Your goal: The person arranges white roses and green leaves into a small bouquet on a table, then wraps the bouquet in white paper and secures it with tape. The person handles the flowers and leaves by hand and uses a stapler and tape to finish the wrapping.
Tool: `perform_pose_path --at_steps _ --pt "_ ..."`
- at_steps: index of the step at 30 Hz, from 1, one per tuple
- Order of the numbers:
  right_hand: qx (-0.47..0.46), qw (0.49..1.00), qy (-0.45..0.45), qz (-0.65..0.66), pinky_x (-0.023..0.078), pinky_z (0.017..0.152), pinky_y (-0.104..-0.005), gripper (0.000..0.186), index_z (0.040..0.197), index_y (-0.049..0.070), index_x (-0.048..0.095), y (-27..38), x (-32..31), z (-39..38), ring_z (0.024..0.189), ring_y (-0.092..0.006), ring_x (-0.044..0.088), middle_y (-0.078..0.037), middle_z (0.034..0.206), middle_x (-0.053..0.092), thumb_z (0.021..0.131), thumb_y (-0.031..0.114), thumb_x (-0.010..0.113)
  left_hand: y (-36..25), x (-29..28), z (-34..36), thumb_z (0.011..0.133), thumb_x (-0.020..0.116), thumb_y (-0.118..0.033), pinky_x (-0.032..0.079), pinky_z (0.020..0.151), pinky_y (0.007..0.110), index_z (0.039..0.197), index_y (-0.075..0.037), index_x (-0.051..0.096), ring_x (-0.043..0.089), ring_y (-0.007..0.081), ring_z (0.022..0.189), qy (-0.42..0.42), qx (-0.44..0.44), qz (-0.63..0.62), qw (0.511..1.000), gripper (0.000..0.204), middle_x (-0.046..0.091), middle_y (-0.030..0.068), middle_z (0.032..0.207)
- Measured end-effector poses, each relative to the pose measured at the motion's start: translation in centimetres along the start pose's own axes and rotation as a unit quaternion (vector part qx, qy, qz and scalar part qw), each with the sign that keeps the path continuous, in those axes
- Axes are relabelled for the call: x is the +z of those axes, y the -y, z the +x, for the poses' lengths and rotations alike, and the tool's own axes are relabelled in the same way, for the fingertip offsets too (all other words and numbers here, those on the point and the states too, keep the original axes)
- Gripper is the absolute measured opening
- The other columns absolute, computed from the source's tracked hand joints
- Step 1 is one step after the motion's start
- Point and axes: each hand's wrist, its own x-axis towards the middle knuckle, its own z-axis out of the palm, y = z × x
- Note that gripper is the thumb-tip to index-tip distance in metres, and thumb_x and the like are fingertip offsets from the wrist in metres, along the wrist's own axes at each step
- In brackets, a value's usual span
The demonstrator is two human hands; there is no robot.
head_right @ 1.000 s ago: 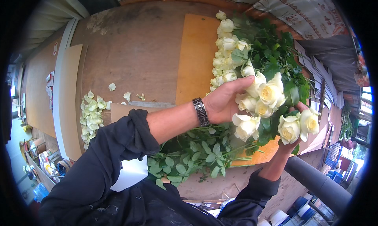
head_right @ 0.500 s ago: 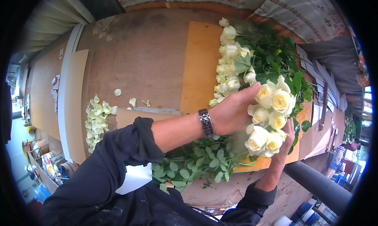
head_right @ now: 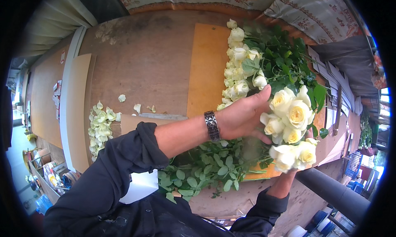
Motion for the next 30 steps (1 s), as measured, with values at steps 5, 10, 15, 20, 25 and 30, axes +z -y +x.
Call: perform_pose_path --at_steps 5,10,15,20,25,30 --pt "-0.013 1.000 -0.010 -0.017 0.051 0.098 -0.0402 0.042 0.124 -0.005 0.067 0.2 -0.3 -0.1 0.111 -0.0308 0.066 -0.017 0.119 0.069 0.085 0.009 0.075 0.5 0.1 0.6 0.103 0.030 -0.077 0.044 0.112 0.049 0.151 -0.002 0.049 0.054 0.0256 0.135 0.042 0.016 -0.018 0.999 0.091 0.056 0.0116 0.151" --pt "-0.019 1.000 -0.013 -0.021 0.051 0.098 -0.0400 0.042 0.124 -0.005 0.067 0.2 -0.2 -0.3 0.110 -0.0302 0.066 -0.017 0.118 0.069 0.086 0.010 0.075 0.7 0.1 0.3 0.103 0.031 -0.077 0.042 0.116 0.050 0.154 -0.002 0.047 0.052 0.0267 0.139 0.031 0.010 -0.036 0.999 0.092 0.054 0.0129 0.153" --pt "-0.019 0.999 -0.013 -0.024 0.051 0.098 -0.0398 0.042 0.123 -0.005 0.067 0.1 -0.1 -0.7 0.110 -0.0296 0.066 -0.017 0.117 0.069 0.086 0.011 0.075 0.6 0.4 0.0 0.102 0.034 -0.078 0.044 0.112 0.047 0.153 -0.008 0.049 0.054 0.0250 0.135 -0.010 0.009 -0.042 0.999 0.088 0.057 0.0097 0.149" --pt "-0.011 1.000 -0.009 -0.014 0.051 0.098 -0.0397 0.041 0.123 -0.006 0.067 -0.3 -0.1 -0.8 0.110 -0.0290 0.066 -0.017 0.116 0.069 0.087 0.011 0.075 0.2 -0.1 0.2 0.104 0.040 -0.071 0.046 0.111 0.049 0.146 -0.004 0.055 0.059 0.0296 0.132 -0.056 0.014 -0.077 0.995 0.081 0.061 0.0138 0.145" --pt "-0.003 1.000 0.007 0.015 0.051 0.098 -0.0395 0.041 0.123 -0.006 0.067 -1.0 -0.3 -0.3 0.109 -0.0284 0.066 -0.016 0.116 0.069 0.087 0.012 0.075 -0.5 -0.5 0.3 0.104 0.044 -0.067 0.056 0.098 0.047 0.140 -0.003 0.059 0.072 0.0354 0.110 -0.094 0.017 -0.074 0.993 0.075 0.071 0.0170 0.128" --pt "-0.012 0.998 0.045 0.032 0.051 0.098 -0.0393 0.041 0.123 -0.006 0.066 -1.6 -0.7 0.3 0.109 -0.0278 0.066 -0.016 0.115 0.069 0.088 0.013 0.075 -1.1 -0.2 -0.1 0.103 0.054 -0.061 0.053 0.107 0.056 0.146 -0.007 0.055 0.066 0.0336 0.122 -0.056 -0.015 -0.080 0.995 0.068 0.064 0.0136 0.139"
